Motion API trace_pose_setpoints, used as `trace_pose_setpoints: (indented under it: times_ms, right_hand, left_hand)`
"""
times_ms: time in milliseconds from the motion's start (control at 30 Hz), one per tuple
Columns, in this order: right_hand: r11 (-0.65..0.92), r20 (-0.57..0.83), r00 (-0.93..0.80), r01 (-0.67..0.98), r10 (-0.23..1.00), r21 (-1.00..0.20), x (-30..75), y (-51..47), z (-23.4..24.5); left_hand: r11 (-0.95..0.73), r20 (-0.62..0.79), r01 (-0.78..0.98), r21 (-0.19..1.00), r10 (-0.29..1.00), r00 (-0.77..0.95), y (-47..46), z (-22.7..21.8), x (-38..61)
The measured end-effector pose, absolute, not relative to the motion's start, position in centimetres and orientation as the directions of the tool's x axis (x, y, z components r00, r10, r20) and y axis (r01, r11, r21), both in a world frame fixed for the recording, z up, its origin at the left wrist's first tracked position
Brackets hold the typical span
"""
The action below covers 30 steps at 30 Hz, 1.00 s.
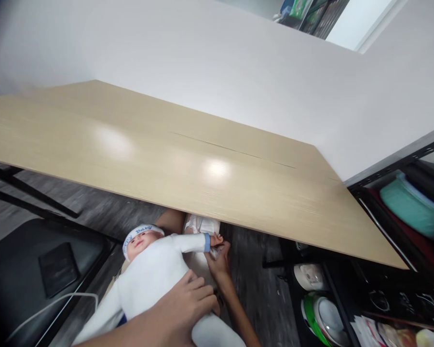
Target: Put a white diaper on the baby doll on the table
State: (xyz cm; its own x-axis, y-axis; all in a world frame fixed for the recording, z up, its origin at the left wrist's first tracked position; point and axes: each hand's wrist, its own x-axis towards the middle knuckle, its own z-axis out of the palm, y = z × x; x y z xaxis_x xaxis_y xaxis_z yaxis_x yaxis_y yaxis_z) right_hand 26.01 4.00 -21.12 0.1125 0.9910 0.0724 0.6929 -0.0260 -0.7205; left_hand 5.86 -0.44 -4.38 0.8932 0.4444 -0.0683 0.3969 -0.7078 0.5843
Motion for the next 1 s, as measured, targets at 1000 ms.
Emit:
trace_pose_setpoints:
  times_ms: [1000]
  right_hand:
    - [0.115,0.015,-0.135,0.772,0.991,-0.626,26.4,4.0,-11.9]
  left_hand:
    - [-0.891,0.499,0.379,0.248,0.453,0.739,-0.6,-10.2,7.2]
